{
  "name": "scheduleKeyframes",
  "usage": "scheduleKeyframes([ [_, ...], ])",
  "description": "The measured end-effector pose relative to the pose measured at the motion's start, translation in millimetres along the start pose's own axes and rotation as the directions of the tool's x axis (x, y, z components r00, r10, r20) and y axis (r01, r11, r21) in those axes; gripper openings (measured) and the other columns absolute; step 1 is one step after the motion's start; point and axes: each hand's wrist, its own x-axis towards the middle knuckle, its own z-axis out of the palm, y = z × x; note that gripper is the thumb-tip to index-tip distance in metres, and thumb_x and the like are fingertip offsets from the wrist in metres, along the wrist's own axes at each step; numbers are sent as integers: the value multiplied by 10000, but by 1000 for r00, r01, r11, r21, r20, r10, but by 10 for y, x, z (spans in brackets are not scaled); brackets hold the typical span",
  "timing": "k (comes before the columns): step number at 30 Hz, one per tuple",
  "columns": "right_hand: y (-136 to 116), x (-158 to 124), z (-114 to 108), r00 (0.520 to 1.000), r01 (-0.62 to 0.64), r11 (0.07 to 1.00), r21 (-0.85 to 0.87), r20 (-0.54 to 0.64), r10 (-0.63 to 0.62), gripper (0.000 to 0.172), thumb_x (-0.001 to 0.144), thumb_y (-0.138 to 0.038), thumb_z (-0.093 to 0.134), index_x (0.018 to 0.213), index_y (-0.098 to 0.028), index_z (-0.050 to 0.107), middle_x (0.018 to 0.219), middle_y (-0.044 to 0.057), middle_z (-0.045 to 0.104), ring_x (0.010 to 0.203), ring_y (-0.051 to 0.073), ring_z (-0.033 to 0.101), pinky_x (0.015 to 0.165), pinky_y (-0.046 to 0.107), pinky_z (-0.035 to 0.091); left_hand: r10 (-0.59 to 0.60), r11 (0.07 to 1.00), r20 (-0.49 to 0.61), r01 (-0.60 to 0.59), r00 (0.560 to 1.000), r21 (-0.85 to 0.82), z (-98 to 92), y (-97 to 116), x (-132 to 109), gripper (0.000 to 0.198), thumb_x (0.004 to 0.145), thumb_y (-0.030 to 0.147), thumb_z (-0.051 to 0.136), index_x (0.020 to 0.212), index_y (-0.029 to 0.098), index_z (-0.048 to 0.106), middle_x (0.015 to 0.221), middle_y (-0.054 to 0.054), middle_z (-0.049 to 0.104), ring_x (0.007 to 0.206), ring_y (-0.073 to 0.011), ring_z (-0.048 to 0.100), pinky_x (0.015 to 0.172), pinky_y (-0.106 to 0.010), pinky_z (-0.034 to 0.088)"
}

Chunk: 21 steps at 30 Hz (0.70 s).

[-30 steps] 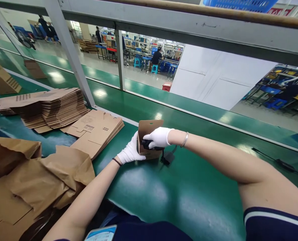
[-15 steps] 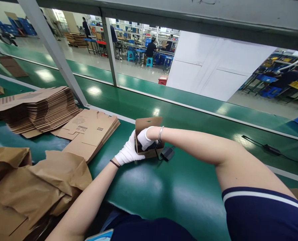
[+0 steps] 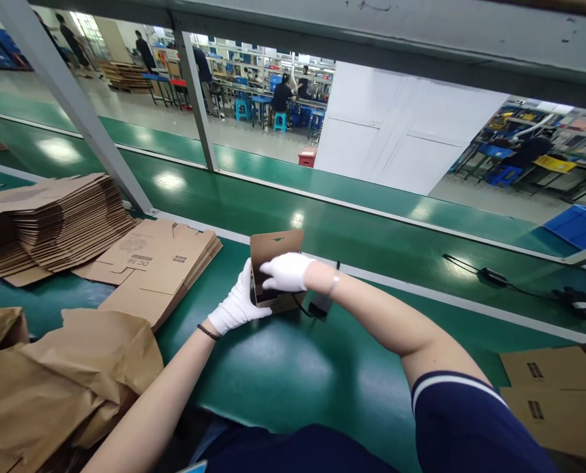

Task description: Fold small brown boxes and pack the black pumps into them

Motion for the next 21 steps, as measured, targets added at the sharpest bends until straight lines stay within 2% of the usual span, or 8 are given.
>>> scheduleKeyframes([
  [3, 365, -540, -16, 959, -138, 990, -32, -255, 126, 381, 1023, -387, 360, 1089, -205, 688, 1071, 79, 722, 967, 227, 677, 814, 314, 478, 60, 980, -50, -49, 997, 193, -217, 197, -147, 1269, 703, 463, 781, 1555, 216, -126, 1610, -238, 110, 1469, -425, 252, 1160, -607, 297],
  [5, 593, -785, 202, 983, -175, 984, -26, -50, 174, 307, 940, -389, 519, 1115, -206, 692, 1062, 79, 723, 936, 239, 681, 791, 309, 487, 176, 928, -65, -143, 982, 344, -354, 502, -153, 1189, 729, 489, 763, 1565, 216, -37, 1606, -219, 155, 1477, -417, 231, 1176, -588, 280],
  [8, 735, -905, 748, 991, -34, 999, -13, 127, 36, 762, 673, -372, 796, 1366, -173, 550, 1319, 166, 598, 1134, 335, 597, 906, 391, 483, 266, 797, 185, -323, 946, 510, -394, 1036, 42, 918, 735, 363, 758, 1502, 207, 279, 1526, -172, 378, 1442, -372, 323, 1174, -508, 316],
  [11, 738, -919, 1162, 996, -85, 964, 250, -12, 91, 649, 734, -286, 702, 1353, -166, 548, 1332, 173, 580, 1164, 333, 571, 1004, 474, 426, -45, 714, 451, -287, 891, 639, -239, 1339, 350, 739, 695, 250, 745, 1372, 153, 468, 1321, -185, 593, 1252, -371, 549, 1026, -472, 461],
  [14, 814, -1020, 1251, 979, -153, 846, 510, -41, 202, 398, 856, -279, 547, 1228, -155, 617, 1192, 128, 675, 1052, 255, 638, 972, 426, 469, -324, 629, 479, -193, 815, 753, -86, 1332, 570, 464, 725, 271, 691, 1150, 101, 621, 1008, -202, 715, 929, -365, 700, 799, -448, 534],
  [16, 903, -1123, 1215, 983, -158, 770, 618, 23, 183, 376, 908, -337, 479, 1172, -115, 627, 1061, 128, 719, 887, 213, 690, 835, 367, 542, -352, 601, 472, -191, 809, 776, -48, 1264, 629, 337, 752, 276, 641, 1045, 111, 658, 948, -202, 728, 862, -361, 710, 738, -435, 529],
  [20, 996, -1268, 1120, 981, -188, 385, 904, 193, 26, 534, 893, -469, 479, 1187, -35, 584, 963, 183, 729, 634, 190, 692, 599, 314, 558, -352, 570, 486, -229, 800, 789, -67, 1205, 638, 337, 760, 270, 601, 1064, 142, 667, 1009, -191, 730, 897, -358, 707, 729, -418, 523],
  [21, 993, -1284, 1085, 974, -220, 388, 895, 223, 39, 537, 884, -474, 497, 1195, -47, 590, 963, 175, 731, 624, 186, 689, 596, 311, 556, -351, 565, 490, -237, 798, 790, -74, 1207, 635, 343, 757, 268, 603, 1068, 141, 670, 1002, -192, 731, 893, -362, 708, 725, -419, 522],
])
